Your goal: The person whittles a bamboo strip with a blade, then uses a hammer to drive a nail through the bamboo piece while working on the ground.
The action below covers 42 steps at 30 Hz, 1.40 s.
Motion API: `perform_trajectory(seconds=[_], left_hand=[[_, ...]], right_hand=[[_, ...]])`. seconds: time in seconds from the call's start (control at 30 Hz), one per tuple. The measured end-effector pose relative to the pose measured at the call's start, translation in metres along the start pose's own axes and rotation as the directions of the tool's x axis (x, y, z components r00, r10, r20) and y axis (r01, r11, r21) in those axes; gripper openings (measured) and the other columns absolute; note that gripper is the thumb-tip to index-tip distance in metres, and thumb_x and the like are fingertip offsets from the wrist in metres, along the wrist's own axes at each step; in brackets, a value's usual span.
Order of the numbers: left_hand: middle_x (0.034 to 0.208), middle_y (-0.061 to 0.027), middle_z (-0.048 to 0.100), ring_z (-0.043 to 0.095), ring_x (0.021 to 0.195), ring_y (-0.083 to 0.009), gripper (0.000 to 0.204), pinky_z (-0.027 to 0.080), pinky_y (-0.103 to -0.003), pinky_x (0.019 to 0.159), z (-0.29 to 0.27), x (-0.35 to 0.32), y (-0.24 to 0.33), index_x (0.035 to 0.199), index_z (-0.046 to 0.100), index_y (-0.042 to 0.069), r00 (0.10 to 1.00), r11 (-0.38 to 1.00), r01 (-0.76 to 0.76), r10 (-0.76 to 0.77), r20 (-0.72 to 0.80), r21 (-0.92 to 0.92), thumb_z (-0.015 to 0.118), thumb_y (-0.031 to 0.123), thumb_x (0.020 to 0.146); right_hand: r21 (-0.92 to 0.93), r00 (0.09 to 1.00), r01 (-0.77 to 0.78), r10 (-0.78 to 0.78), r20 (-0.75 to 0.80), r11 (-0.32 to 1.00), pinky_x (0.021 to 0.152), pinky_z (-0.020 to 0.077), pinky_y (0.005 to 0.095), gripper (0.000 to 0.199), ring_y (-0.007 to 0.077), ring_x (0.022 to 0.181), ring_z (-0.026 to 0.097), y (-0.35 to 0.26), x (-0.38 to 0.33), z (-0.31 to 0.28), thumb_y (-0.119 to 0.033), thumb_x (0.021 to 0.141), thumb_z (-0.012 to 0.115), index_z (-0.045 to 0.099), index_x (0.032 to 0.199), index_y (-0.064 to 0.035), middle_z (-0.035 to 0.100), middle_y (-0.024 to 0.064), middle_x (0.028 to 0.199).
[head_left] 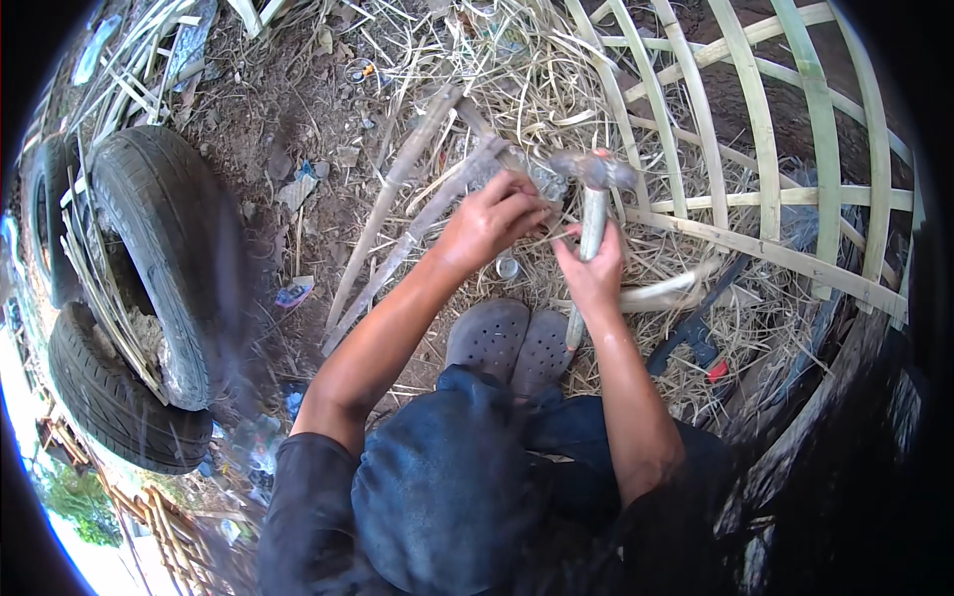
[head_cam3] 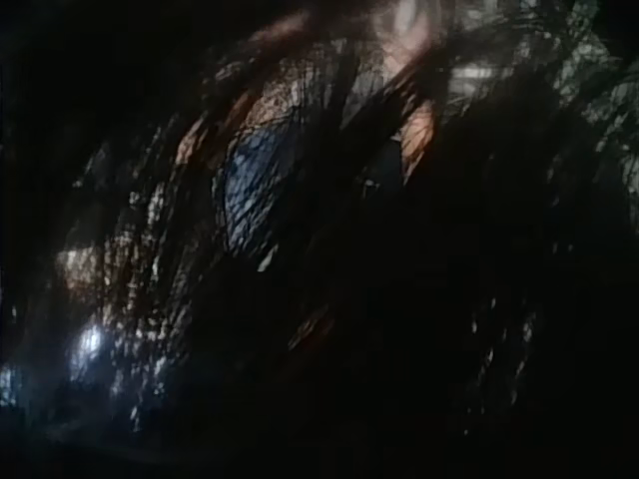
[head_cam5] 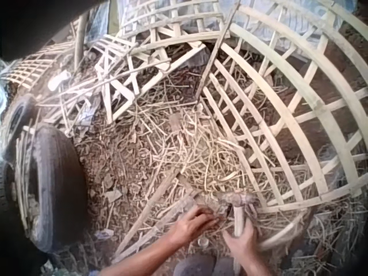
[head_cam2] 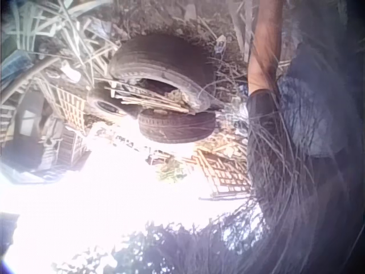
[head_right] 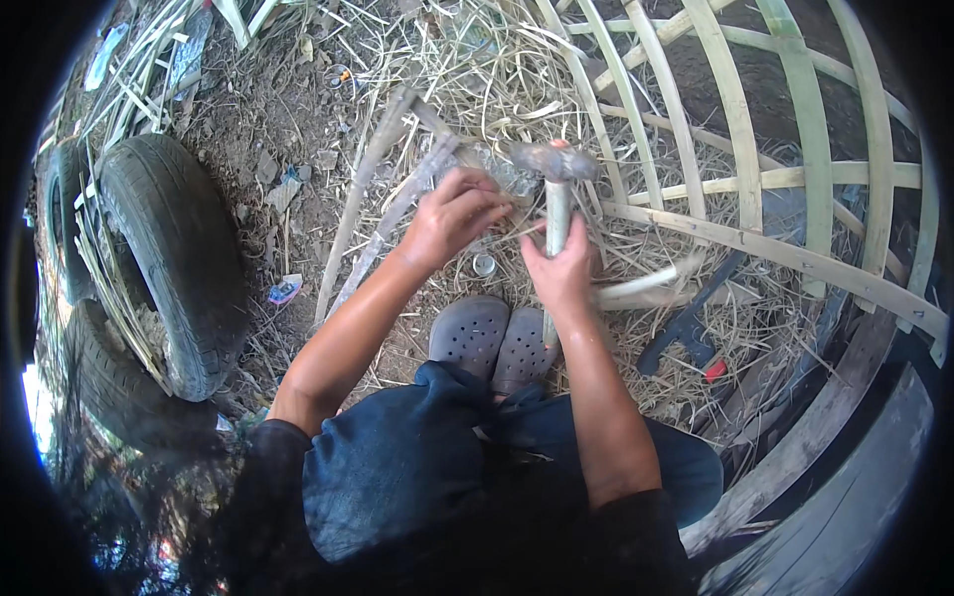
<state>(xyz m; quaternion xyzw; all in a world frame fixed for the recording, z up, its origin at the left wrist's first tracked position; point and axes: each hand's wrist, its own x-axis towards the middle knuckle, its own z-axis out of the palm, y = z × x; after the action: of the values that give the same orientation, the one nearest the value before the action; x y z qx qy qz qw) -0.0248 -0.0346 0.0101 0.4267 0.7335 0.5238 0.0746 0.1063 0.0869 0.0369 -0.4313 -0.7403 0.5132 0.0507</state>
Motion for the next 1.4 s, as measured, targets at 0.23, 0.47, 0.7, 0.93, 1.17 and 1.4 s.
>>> perform_trajectory(seconds=[0.23, 0.47, 0.7, 0.93, 1.17, 1.4], left_hand=[[0.088, -0.0079, 0.06, 0.065, 0.072, -0.0227, 0.014, 0.056, -0.033, 0.061, -0.002, -0.003, -0.013, 0.081, 0.068, 0.004, 0.999, 0.992, 0.033, -0.035, 0.014, 0.122, 0.078, 0.009, 0.073], [0.084, -0.0075, 0.06, 0.065, 0.067, -0.0232, 0.013, 0.054, -0.034, 0.058, -0.001, -0.003, -0.018, 0.08, 0.066, 0.003, 0.999, 0.992, -0.025, 0.021, 0.027, 0.127, 0.077, 0.008, 0.073], [0.083, -0.0074, 0.06, 0.064, 0.067, -0.0238, 0.013, 0.053, -0.034, 0.057, -0.001, 0.0, -0.018, 0.078, 0.066, 0.003, 0.997, 0.994, -0.025, 0.018, 0.069, 0.107, 0.077, 0.009, 0.074], [0.084, -0.0076, 0.061, 0.064, 0.069, -0.0247, 0.014, 0.053, -0.034, 0.059, -0.004, -0.003, -0.024, 0.08, 0.065, 0.002, 0.996, 0.996, -0.024, 0.017, 0.089, 0.085, 0.076, 0.007, 0.073], [0.074, -0.0092, 0.056, 0.06, 0.066, -0.0281, 0.013, 0.051, -0.036, 0.058, -0.004, 0.002, -0.019, 0.076, 0.061, 0.003, 0.996, 0.998, -0.036, 0.032, 0.08, 0.042, 0.073, 0.009, 0.075], [0.074, -0.0094, 0.057, 0.06, 0.066, -0.0278, 0.013, 0.05, -0.036, 0.059, -0.003, 0.001, -0.022, 0.075, 0.061, 0.003, 0.997, 0.999, -0.038, 0.037, 0.067, 0.023, 0.072, 0.009, 0.075]], right_hand=[[-0.111, 0.999, 0.013, -0.009, 0.042, 0.994, 0.071, 0.0505, 0.0391, 0.032, 0.0292, 0.079, 0.068, 0.013, 0.01, 0.01, -0.011, 0.069, 0.077, 0.056, 0.092, -0.0013, 0.069, 0.0127, 0.086], [-0.117, 0.997, 0.079, -0.078, 0.006, 0.99, 0.07, 0.0496, 0.04, 0.034, 0.0297, 0.072, 0.065, 0.023, 0.008, 0.014, -0.013, 0.069, 0.079, 0.055, 0.091, -0.0008, 0.066, 0.0131, 0.08], [-0.081, 0.98, 0.192, -0.195, -0.028, 0.978, 0.061, 0.0481, 0.0387, 0.027, 0.0301, 0.065, 0.063, 0.018, -0.019, -0.023, -0.014, 0.08, 0.073, 0.055, 0.093, 0.0007, 0.063, 0.0157, 0.075], [-0.199, 0.928, 0.363, -0.372, -0.01, 0.91, 0.058, 0.0491, 0.0403, 0.026, 0.0339, 0.066, 0.066, -0.006, -0.043, -0.031, -0.014, 0.085, 0.068, 0.055, 0.102, 0.0008, 0.063, 0.0172, 0.073], [-0.247, 0.894, 0.442, -0.447, 0.039, 0.862, 0.058, 0.0495, 0.0406, 0.03, 0.0366, 0.066, 0.065, 0.005, -0.044, -0.028, -0.014, 0.085, 0.068, 0.054, 0.106, 0.002, 0.063, 0.0192, 0.076], [-0.198, 0.858, 0.505, -0.514, 0.004, 0.84, 0.058, 0.0497, 0.0416, 0.029, 0.0381, 0.067, 0.065, 0.006, -0.046, -0.027, -0.013, 0.085, 0.068, 0.055, 0.105, 0.0022, 0.063, 0.0206, 0.077]])
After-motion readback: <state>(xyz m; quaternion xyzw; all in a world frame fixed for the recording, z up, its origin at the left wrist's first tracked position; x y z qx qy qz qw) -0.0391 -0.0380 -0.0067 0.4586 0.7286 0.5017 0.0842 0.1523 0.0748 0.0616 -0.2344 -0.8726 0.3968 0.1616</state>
